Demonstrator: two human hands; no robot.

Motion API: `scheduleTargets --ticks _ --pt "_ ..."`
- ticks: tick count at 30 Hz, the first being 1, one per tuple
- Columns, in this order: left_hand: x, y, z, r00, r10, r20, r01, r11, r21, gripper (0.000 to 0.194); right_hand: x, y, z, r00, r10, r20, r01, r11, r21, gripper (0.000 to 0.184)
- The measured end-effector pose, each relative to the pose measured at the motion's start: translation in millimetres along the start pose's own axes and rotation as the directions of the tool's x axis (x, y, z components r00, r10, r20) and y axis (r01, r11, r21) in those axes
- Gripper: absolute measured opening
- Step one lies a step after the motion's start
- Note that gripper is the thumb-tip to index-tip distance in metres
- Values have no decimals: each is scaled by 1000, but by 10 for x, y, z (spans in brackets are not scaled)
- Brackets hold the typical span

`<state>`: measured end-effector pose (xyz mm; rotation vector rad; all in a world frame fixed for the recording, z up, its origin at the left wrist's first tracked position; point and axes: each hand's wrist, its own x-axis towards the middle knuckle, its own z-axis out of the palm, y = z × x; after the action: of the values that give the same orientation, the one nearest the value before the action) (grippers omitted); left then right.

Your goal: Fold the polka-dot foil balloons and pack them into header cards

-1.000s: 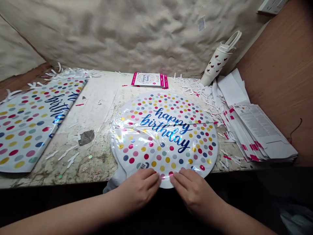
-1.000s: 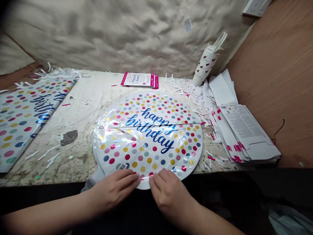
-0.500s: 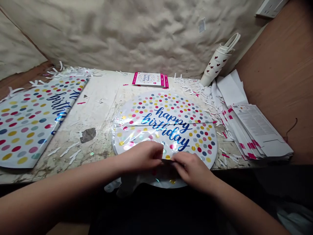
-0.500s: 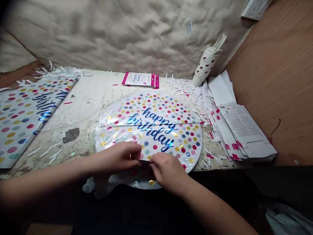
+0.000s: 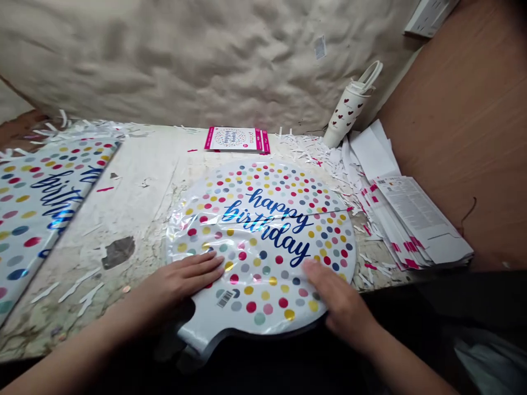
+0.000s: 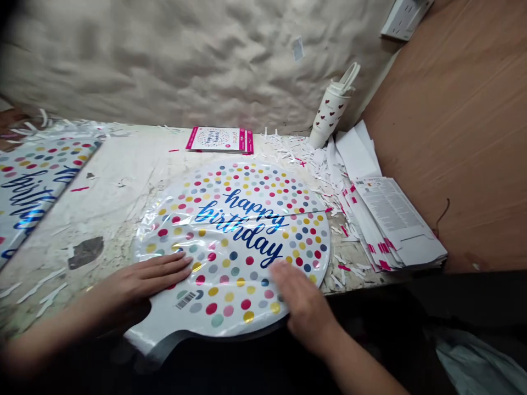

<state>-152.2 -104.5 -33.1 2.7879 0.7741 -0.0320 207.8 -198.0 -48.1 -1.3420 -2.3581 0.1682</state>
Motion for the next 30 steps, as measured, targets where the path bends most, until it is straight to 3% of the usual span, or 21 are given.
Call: scheduleTargets --ticks 3,5,8,11,13,16,18,20,21,23,25,27,29,30 --pt "-43 -34 109 998 0 -55 -3 998 -59 75 -134 488 -38 953 283 -103 -294 950 -108 59" --pt "-78 -79 91 997 -22 -69 16 996 -88 74 -142 732 -126 945 318 -74 -324 940 -107 50" --pt "-120 -234 10 985 -147 -90 136 984 -114 64 -38 952 -306 958 263 112 -270 962 49 41" --pt "-88 -484 -135 955 -291 -56 268 930 -250 46 187 1154 -483 890 328 317 -426 846 322 31" --pt "24 -648 -270 884 -467 2 434 820 -372 40 405 1326 -543 824 464 325 -566 697 440 31" --pt "301 -797 -450 684 -729 28 675 617 -405 49 769 1558 -481 735 634 241 -658 581 478 43" --pt "474 -796 -497 600 -800 -35 748 575 -331 48 965 1648 -368 702 679 214 -691 576 438 44" --pt "580 -702 -465 564 -795 -224 775 603 -188 46 1085 1699 -263 658 732 175 -732 568 376 40" --pt "604 -625 -420 577 -744 -337 764 638 -100 47 1122 1720 -232 636 757 148 -752 567 336 37" --pt "605 -442 -290 691 -564 -452 655 753 63 48 1175 1753 -230 597 798 85 -790 565 238 34" --pt "573 -271 -140 831 -426 -358 495 859 127 53 1245 1731 -279 563 826 12 -821 557 126 34" --pt "538 -160 -10 891 -399 -214 431 893 129 61 1360 1564 -307 544 835 -83 -836 548 34 40" --pt "517 -117 75 886 -440 -150 459 879 133 64 1502 1195 -241 646 750 -143 -761 647 -41 48" --pt "512 -115 98 880 -453 -143 471 872 137 63 1567 950 -165 763 631 -142 -644 759 -94 48"
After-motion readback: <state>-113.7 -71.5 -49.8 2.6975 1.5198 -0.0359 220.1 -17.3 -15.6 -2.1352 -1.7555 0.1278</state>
